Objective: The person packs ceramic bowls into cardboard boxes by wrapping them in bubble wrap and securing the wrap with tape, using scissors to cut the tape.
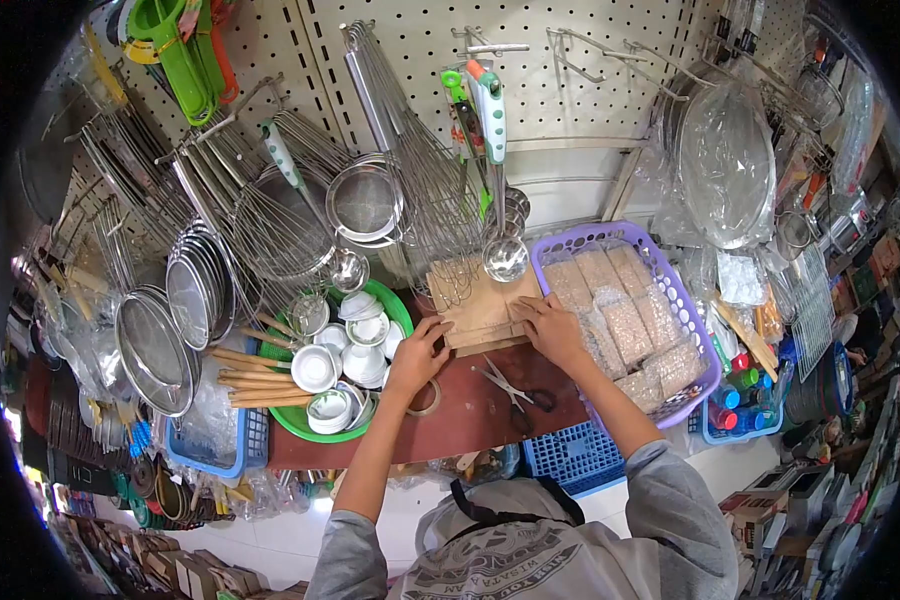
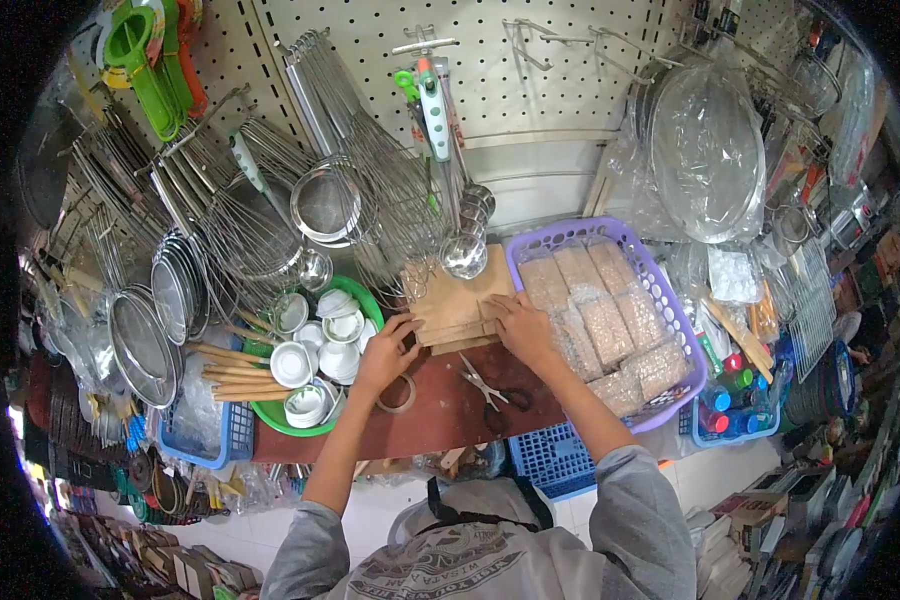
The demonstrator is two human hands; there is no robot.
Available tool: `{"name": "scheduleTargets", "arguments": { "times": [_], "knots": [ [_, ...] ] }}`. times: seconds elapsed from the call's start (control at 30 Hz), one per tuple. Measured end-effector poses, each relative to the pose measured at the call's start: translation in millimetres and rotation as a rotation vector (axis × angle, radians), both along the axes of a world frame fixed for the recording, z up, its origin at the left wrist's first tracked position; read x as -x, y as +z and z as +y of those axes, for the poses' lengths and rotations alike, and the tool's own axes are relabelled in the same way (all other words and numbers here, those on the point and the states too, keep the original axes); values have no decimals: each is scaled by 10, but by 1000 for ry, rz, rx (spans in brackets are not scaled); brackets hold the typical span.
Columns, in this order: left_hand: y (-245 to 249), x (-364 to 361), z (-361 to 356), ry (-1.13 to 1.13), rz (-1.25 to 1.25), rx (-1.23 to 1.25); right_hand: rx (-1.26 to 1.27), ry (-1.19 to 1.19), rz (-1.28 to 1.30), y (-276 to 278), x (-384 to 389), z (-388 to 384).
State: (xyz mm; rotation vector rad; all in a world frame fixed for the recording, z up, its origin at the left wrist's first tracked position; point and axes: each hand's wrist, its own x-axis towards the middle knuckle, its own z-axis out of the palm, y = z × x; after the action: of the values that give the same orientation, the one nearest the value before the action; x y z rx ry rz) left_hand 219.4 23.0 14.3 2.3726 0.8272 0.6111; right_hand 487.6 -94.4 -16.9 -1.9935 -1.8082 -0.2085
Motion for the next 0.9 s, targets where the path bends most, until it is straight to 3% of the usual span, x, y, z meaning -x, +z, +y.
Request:
{"name": "scheduleTargets", "arguments": {
  "times": [0.17,0.27,0.37,0.47,0.57,0.9],
  "knots": [
    [-277,-20,155,-72,-73,-173,-49,91,112,95,-11,-38],
    [-156,-12,90,-23,-10,-11,-56,110,239,177,1,-70],
    [-116,6,58,-60,-91,-75,-168,217,295,197,-7,-76],
    [8,60,3,-38,-105,30,-251,286,329,256,1,-112],
    [85,99,-18,-60,-216,-118,-317,287,409,232,-26,-138],
    [67,160,14,-27,-319,-117,-406,249,555,291,42,-224]
  ]
}}
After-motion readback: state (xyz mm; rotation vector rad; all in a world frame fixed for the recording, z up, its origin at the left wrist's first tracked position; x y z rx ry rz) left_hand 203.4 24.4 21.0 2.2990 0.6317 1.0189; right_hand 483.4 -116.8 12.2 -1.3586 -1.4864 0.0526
